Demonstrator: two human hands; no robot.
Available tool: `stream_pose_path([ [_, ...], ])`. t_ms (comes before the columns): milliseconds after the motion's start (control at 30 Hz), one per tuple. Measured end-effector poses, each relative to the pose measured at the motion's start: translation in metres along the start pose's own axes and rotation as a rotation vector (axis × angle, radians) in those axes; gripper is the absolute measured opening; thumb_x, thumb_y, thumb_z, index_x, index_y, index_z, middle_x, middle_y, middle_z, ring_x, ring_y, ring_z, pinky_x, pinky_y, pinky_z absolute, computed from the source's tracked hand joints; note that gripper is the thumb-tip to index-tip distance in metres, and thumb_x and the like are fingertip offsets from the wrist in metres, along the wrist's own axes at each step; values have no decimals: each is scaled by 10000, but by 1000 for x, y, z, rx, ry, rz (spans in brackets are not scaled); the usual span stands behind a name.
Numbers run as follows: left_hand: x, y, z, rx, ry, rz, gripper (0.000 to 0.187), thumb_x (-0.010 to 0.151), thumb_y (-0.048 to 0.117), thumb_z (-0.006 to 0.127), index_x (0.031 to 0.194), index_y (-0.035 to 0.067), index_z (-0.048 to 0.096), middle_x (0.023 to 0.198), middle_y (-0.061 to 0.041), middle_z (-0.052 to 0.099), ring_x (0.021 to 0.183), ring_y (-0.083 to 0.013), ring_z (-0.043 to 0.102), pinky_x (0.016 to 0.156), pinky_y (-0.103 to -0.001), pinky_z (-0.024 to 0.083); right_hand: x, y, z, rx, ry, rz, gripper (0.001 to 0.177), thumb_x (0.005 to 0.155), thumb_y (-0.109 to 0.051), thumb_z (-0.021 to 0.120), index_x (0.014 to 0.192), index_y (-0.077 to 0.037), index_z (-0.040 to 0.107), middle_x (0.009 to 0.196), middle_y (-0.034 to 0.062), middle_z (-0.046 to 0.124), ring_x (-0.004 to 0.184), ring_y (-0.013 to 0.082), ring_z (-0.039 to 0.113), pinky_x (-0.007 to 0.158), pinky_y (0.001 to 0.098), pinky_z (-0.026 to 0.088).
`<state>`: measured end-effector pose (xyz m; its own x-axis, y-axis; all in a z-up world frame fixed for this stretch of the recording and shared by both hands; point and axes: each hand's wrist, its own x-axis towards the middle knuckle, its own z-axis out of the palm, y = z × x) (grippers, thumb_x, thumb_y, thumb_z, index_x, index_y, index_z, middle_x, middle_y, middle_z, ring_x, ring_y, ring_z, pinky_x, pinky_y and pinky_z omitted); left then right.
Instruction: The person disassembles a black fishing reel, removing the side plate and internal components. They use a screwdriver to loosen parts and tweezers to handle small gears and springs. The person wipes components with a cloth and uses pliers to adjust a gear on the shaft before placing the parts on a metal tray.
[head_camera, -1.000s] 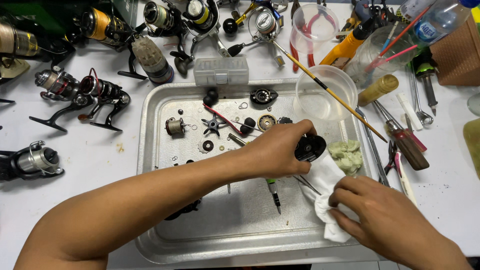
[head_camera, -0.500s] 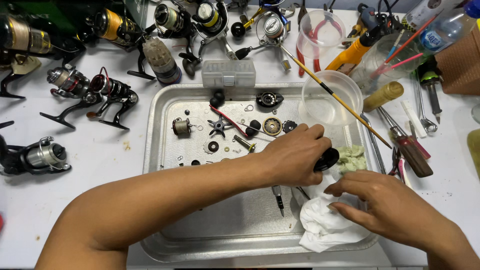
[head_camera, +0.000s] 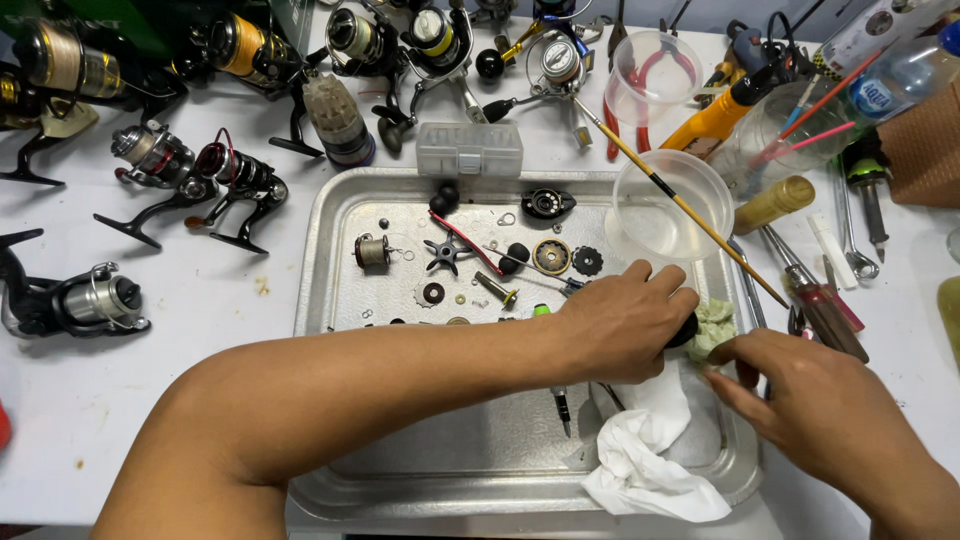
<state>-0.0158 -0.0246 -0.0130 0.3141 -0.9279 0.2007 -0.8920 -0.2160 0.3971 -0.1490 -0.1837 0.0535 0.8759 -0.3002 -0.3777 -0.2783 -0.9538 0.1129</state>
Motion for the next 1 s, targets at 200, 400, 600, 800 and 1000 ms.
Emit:
stream_pose_path([
  [200,-3,-3,5,179,137,58,421,794,351,745,1110,102,620,1032,-102,683,969,-350,625,700,-469,519,0,5,7,-66,96,44,387,835,-611,640,1138,-374,683,1045,-165,767,1041,151,729,844,391,587],
  [400,-32,-4,-58,36,65,9,550,828,368,722,1274,72,592,1226,-158,637,1048,-371,589,787,-506,524,-10,-9,0,17,-65,-140,574,732,-753,702,1264,-547,635,854,-196,779,883,112,768,798,345,588],
  [600,-95,33,-80,-87,-172,80,431,924,383,622,1184,40,641,1117,-208,670,966,-394,622,683,-527,545,-12,-17,42,-129,-272,-239,426,797,-779,700,1124,-519,618,1155,-179,719,1089,153,701,862,403,600],
  [800,-131,69,-48,-232,0,67,724,860,310,702,1451,-11,435,1197,-242,567,798,-426,590,536,-566,481,-10,10,46,124,-162,-325,170,844,-517,669,989,-448,724,911,-206,836,870,75,802,774,288,597],
  [1000,-109,78,-36,-372,40,-102,745,927,300,587,1554,-6,327,1250,-246,582,887,-522,609,651,-613,468,-16,21,35,510,-171,-210,117,861,-373,757,853,-257,765,616,-61,673,594,93,534,403,276,513],
])
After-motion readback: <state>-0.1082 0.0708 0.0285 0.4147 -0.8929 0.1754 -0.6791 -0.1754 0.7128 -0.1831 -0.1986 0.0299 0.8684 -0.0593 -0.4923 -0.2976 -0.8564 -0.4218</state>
